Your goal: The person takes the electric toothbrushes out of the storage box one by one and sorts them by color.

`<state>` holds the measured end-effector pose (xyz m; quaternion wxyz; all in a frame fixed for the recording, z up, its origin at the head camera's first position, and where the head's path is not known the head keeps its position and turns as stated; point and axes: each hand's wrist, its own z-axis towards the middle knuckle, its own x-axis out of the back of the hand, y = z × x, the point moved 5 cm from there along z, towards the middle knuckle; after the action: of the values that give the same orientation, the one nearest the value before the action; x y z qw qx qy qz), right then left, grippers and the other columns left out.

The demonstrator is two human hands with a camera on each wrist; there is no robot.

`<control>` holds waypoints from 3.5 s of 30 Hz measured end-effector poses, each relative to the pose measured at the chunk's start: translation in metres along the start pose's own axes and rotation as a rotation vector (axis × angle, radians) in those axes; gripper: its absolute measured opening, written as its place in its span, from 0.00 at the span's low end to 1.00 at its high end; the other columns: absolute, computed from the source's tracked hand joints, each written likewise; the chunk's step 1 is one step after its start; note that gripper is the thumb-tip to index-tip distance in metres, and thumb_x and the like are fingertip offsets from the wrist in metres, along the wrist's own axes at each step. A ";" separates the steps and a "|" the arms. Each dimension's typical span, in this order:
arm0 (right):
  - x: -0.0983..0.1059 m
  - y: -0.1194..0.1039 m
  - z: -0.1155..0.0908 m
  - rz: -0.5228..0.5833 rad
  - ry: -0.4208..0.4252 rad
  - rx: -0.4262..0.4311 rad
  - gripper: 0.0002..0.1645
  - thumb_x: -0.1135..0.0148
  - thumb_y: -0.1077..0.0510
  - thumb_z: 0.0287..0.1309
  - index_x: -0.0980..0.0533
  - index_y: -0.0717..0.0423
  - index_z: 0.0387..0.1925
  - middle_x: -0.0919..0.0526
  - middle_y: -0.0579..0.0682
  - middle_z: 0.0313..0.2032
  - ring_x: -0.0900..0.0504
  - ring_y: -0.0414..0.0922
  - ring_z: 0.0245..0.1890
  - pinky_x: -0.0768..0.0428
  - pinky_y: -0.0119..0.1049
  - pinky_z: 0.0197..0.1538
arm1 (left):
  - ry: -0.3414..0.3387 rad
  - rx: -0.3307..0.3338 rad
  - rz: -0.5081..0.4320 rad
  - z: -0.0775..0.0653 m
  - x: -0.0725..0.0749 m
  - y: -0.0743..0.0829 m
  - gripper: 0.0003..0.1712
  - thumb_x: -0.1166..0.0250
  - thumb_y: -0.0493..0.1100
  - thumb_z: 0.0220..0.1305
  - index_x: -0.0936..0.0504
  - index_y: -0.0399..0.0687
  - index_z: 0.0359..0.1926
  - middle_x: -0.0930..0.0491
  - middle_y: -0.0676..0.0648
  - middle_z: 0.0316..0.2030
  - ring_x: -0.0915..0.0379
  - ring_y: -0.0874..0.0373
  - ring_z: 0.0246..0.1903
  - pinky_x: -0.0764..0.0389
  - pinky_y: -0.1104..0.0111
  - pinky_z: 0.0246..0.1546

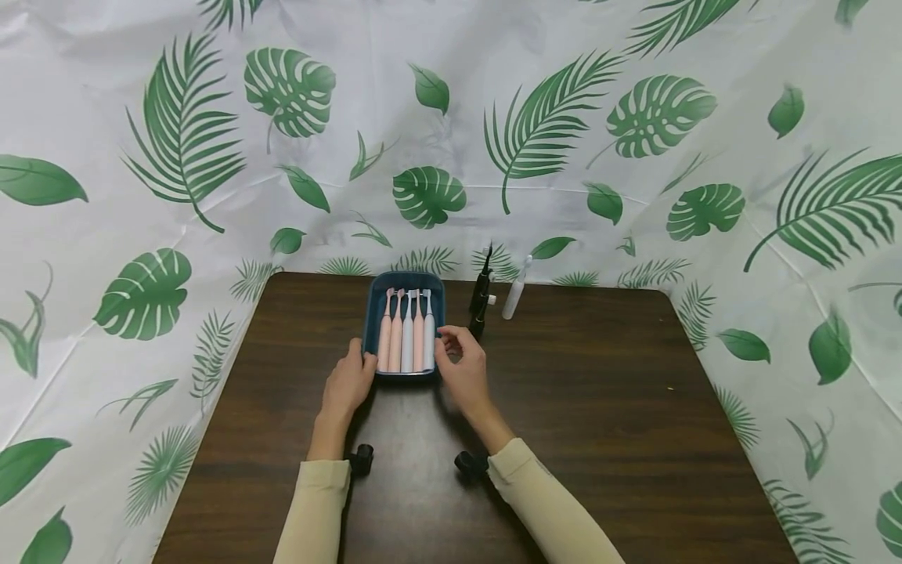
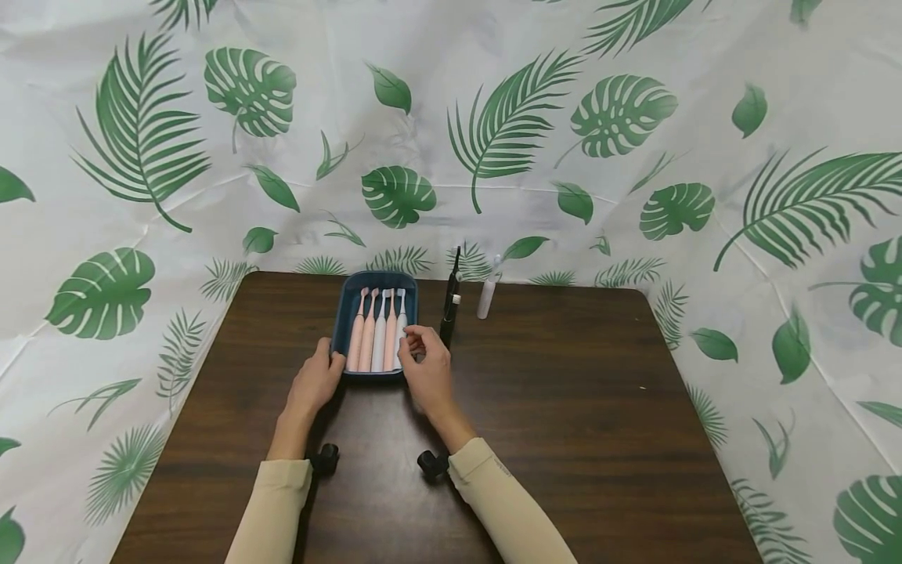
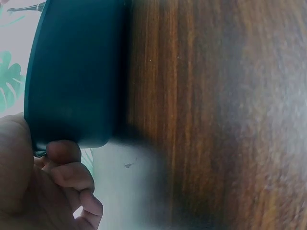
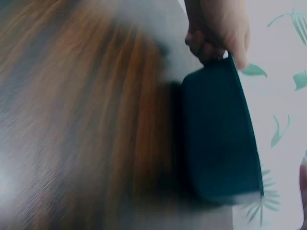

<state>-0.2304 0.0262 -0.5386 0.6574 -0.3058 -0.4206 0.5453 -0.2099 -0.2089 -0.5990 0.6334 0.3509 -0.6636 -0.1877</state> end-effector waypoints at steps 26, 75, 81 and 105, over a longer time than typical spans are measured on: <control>-0.083 0.025 0.036 -0.605 -0.481 -0.479 0.46 0.46 0.53 0.77 0.50 0.75 0.81 0.45 0.77 0.80 0.35 0.68 0.79 0.33 0.57 0.78 | 0.002 0.005 -0.010 -0.002 0.001 -0.001 0.24 0.54 0.52 0.80 0.32 0.43 0.66 0.18 0.37 0.36 0.25 0.46 0.28 0.25 0.53 0.32; -0.052 0.005 0.042 -0.143 -0.134 -0.451 0.29 0.36 0.66 0.66 0.28 0.65 0.68 0.20 0.65 0.60 0.15 0.60 0.60 0.18 0.55 0.63 | 0.010 0.011 0.042 -0.004 0.003 0.004 0.21 0.53 0.52 0.81 0.32 0.42 0.61 0.19 0.37 0.34 0.25 0.45 0.28 0.26 0.53 0.33; -0.046 -0.002 0.038 -0.109 -0.130 -0.425 0.30 0.35 0.65 0.65 0.30 0.61 0.67 0.20 0.64 0.60 0.15 0.59 0.58 0.17 0.56 0.60 | -0.001 0.019 0.044 -0.004 0.004 0.001 0.23 0.54 0.53 0.81 0.33 0.41 0.64 0.18 0.37 0.35 0.24 0.45 0.28 0.26 0.54 0.33; -0.002 -0.014 0.006 0.236 -0.054 -0.274 0.25 0.35 0.72 0.66 0.29 0.63 0.62 0.19 0.64 0.55 0.18 0.50 0.52 0.20 0.30 0.54 | -0.007 0.029 0.034 -0.003 0.002 -0.004 0.23 0.55 0.53 0.81 0.33 0.43 0.63 0.18 0.36 0.38 0.25 0.45 0.30 0.25 0.52 0.35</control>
<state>-0.2294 0.0204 -0.5243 0.5298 -0.4249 -0.4695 0.5642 -0.2062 -0.2124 -0.6000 0.6290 0.3482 -0.6744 -0.1685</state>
